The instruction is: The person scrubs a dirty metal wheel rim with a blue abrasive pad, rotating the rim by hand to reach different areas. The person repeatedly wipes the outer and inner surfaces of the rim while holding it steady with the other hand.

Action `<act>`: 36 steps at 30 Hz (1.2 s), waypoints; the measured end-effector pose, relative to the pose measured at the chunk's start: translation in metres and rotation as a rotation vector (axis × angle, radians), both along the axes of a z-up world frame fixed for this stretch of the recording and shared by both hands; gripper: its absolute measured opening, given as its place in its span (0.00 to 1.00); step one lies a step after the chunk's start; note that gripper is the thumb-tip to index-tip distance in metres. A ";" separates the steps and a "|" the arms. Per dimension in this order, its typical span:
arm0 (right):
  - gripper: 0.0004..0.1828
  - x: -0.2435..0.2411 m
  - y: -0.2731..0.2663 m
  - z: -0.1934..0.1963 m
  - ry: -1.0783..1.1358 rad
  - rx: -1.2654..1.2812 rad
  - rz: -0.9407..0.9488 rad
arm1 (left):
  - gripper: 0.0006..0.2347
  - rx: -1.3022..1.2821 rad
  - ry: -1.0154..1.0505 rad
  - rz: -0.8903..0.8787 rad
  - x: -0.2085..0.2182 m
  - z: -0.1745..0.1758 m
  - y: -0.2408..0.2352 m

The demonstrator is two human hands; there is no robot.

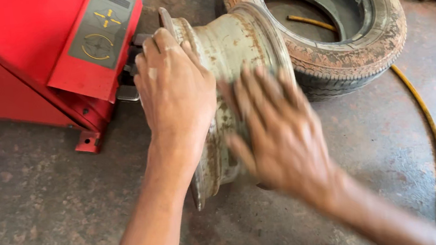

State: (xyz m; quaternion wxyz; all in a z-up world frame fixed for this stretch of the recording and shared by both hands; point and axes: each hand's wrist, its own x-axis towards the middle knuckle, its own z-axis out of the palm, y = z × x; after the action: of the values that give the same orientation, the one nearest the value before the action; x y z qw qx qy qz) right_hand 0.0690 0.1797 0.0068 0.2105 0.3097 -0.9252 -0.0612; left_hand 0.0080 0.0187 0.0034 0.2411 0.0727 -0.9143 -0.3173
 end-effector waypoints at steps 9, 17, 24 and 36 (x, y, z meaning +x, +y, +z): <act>0.37 0.010 0.003 0.004 0.051 0.004 -0.034 | 0.14 -0.056 -0.007 0.049 -0.032 0.000 -0.005; 0.35 -0.054 -0.015 0.017 0.052 -0.037 -0.096 | 0.15 -0.040 -0.055 0.046 -0.034 0.008 -0.009; 0.35 -0.050 -0.012 0.011 0.115 -0.039 -0.160 | 0.16 -0.012 -0.068 0.045 -0.024 0.003 -0.005; 0.27 -0.072 -0.017 0.018 0.054 -0.077 -0.075 | 0.13 0.025 -0.024 0.072 -0.034 0.003 -0.005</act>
State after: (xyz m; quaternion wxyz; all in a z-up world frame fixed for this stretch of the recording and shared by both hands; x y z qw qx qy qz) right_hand -0.0033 0.1627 0.0243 0.2447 0.2646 -0.9319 -0.0415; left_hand -0.0262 0.0134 0.0063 0.2405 0.1122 -0.9099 -0.3188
